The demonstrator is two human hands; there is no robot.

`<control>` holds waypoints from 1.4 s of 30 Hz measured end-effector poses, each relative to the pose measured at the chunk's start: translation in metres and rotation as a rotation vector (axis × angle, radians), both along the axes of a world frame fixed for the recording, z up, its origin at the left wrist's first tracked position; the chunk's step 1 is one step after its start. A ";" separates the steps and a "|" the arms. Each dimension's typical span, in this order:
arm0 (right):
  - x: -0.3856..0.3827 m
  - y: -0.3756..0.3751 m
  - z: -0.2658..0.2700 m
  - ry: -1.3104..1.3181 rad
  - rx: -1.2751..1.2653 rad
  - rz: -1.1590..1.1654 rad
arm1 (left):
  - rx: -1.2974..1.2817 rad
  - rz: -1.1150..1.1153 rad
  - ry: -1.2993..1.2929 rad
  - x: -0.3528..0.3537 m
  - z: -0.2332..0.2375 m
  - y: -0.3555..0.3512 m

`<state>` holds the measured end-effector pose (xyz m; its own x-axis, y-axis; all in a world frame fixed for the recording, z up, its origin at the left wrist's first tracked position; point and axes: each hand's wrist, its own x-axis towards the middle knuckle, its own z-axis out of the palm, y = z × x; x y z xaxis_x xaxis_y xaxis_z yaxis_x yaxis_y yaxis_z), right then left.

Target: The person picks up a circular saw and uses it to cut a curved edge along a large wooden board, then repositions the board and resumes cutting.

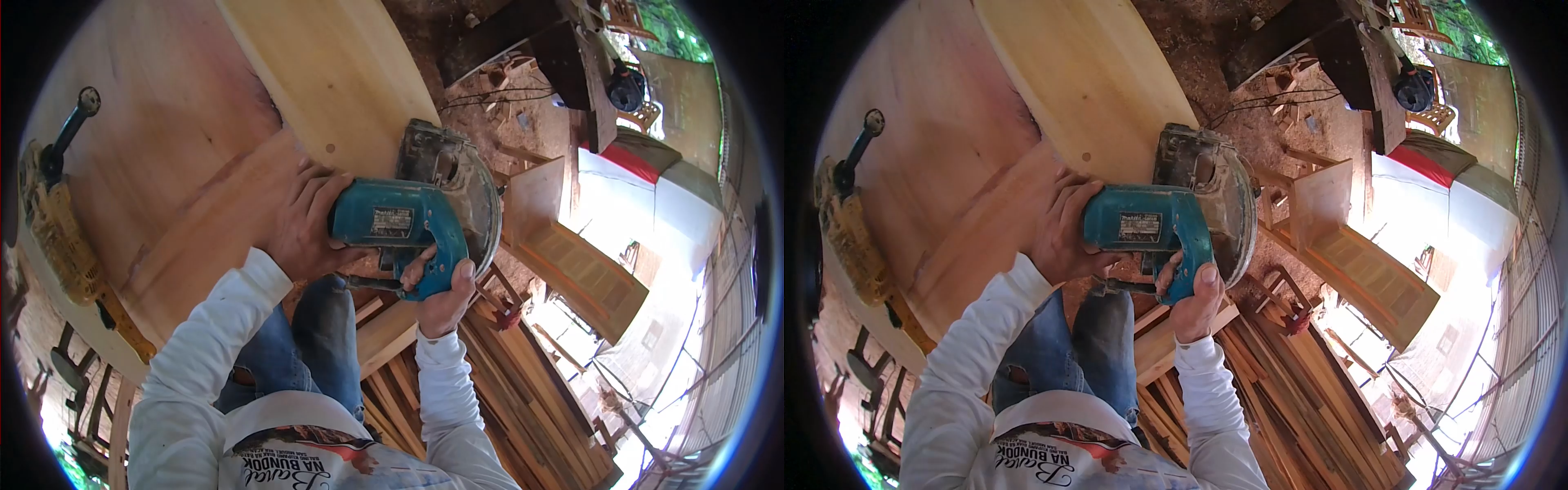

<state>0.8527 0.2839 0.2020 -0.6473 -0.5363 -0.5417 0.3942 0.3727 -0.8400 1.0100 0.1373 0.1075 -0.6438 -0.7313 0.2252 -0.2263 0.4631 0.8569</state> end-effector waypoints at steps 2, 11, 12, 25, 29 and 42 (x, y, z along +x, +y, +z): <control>-0.002 0.001 -0.001 0.008 -0.005 0.009 | -0.006 0.001 0.009 0.000 0.002 0.000; -0.007 0.002 -0.001 0.053 -0.012 0.062 | 0.014 0.024 0.002 -0.003 0.001 0.006; -0.007 0.002 0.000 0.059 -0.011 0.065 | 0.008 0.023 0.000 -0.003 0.000 0.007; -0.004 0.007 -0.002 0.045 -0.008 0.051 | 0.016 -0.006 0.013 0.001 -0.001 0.006; -0.011 0.011 -0.004 0.039 -0.012 0.069 | 0.007 0.020 0.004 -0.001 0.000 0.010; -0.016 0.011 -0.004 0.038 -0.017 0.080 | 0.001 0.050 0.037 -0.003 -0.001 0.015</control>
